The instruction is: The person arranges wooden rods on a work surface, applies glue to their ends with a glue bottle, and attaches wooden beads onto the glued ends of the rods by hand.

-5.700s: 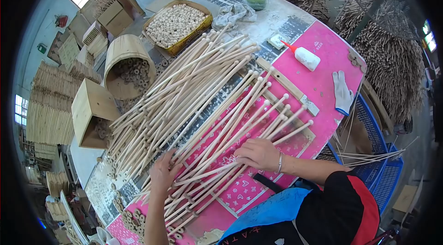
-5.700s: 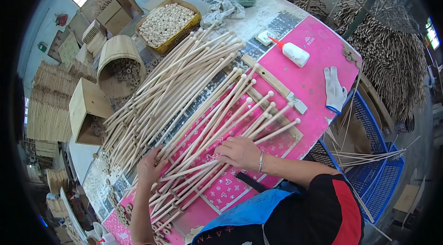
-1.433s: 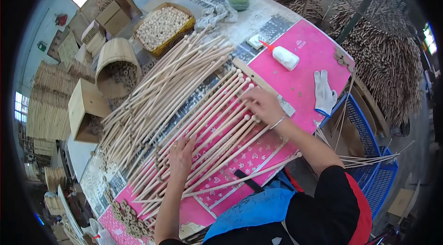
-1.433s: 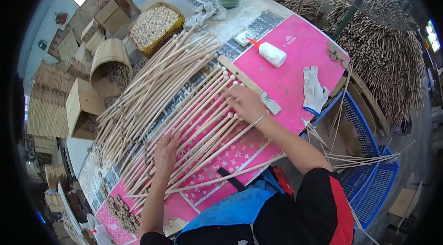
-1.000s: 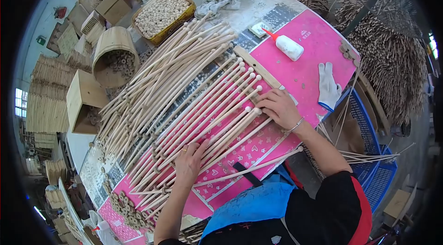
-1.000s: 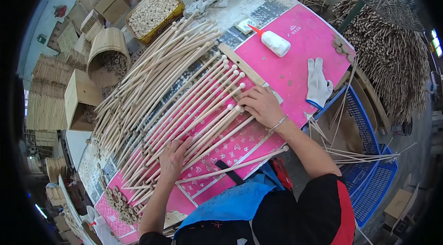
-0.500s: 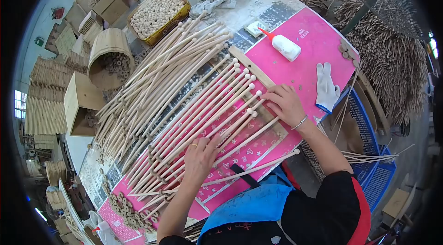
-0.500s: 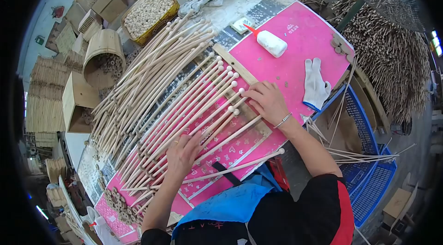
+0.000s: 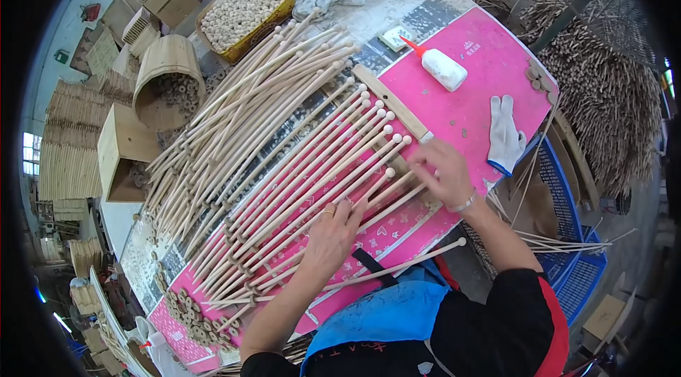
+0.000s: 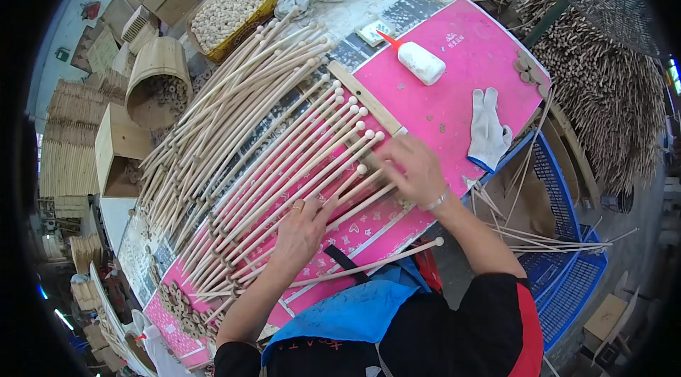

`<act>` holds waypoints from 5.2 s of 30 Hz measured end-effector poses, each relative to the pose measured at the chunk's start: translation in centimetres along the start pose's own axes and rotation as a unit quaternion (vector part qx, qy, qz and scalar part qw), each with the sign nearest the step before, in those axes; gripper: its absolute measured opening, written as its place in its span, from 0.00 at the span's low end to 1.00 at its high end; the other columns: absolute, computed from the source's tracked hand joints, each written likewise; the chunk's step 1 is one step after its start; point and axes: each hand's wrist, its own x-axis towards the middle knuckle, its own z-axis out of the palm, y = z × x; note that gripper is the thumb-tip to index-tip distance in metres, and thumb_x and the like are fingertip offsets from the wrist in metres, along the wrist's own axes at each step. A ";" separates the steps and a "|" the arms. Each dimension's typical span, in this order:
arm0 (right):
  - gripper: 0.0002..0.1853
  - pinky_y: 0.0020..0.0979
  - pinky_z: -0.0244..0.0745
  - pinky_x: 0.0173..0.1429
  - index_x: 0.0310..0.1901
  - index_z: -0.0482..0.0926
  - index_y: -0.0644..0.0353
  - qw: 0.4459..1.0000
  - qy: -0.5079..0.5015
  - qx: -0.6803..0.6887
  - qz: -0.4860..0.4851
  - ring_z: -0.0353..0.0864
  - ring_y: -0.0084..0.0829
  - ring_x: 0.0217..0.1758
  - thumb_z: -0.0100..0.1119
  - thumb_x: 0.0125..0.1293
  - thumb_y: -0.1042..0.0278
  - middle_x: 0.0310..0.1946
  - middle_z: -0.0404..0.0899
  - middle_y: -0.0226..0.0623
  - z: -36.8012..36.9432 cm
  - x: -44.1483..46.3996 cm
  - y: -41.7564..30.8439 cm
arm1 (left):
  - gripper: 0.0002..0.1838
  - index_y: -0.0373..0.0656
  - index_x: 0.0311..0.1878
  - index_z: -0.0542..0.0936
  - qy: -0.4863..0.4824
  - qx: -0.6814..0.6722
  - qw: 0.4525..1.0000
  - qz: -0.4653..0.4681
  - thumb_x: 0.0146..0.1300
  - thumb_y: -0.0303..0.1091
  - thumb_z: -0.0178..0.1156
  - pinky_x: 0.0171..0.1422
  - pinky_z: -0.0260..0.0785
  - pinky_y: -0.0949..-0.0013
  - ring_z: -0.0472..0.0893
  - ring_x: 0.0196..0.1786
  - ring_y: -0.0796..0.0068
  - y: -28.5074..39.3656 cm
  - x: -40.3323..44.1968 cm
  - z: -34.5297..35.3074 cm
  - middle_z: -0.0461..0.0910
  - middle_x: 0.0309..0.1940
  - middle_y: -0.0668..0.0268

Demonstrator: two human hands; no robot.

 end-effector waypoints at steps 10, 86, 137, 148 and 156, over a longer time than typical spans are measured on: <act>0.29 0.43 0.68 0.65 0.62 0.80 0.49 0.945 -0.290 0.015 -0.150 0.78 0.35 0.61 0.72 0.61 0.47 0.61 0.79 0.31 2.5 -8.7 -6.4 | 0.33 0.46 0.71 0.76 0.009 -0.037 0.998 -0.042 0.60 0.27 0.65 0.50 0.77 0.61 0.80 0.46 0.60 -2.7 -1.6 -0.5 0.78 0.41 0.62; 0.14 0.38 0.75 0.57 0.45 0.87 0.51 0.977 -0.115 -0.009 -0.177 0.80 0.38 0.52 0.74 0.56 0.69 0.45 0.83 0.30 6.6 -5.2 -2.2 | 0.13 0.44 0.46 0.82 0.078 -0.249 0.957 -0.123 0.69 0.43 0.64 0.48 0.76 0.50 0.84 0.46 0.49 -1.0 3.3 3.6 0.83 0.40 0.57; 0.08 0.41 0.67 0.67 0.42 0.84 0.49 0.984 -0.050 -0.134 -0.107 0.77 0.33 0.58 0.64 0.60 0.68 0.45 0.80 0.29 3.6 -0.8 -0.3 | 0.32 0.42 0.74 0.73 0.079 0.003 0.997 -0.018 0.65 0.26 0.56 0.54 0.71 0.61 0.78 0.50 0.63 -0.2 4.9 2.5 0.78 0.48 0.62; 0.08 0.42 0.68 0.62 0.42 0.84 0.53 0.992 -0.024 -0.108 -0.055 0.78 0.36 0.53 0.67 0.61 0.69 0.41 0.80 0.32 0.3 0.0 1.2 | 0.26 0.42 0.67 0.77 0.092 -0.102 0.991 -0.007 0.64 0.25 0.57 0.52 0.75 0.57 0.80 0.53 0.60 0.1 5.9 2.2 0.78 0.51 0.61; 0.12 0.40 0.67 0.60 0.49 0.84 0.51 0.980 -0.020 -0.160 -0.114 0.79 0.33 0.52 0.67 0.63 0.71 0.44 0.84 0.28 1.3 6.0 3.7 | 0.25 0.47 0.65 0.81 0.155 -0.064 0.985 -0.031 0.62 0.27 0.58 0.57 0.71 0.60 0.79 0.54 0.64 -0.8 7.3 1.2 0.78 0.52 0.64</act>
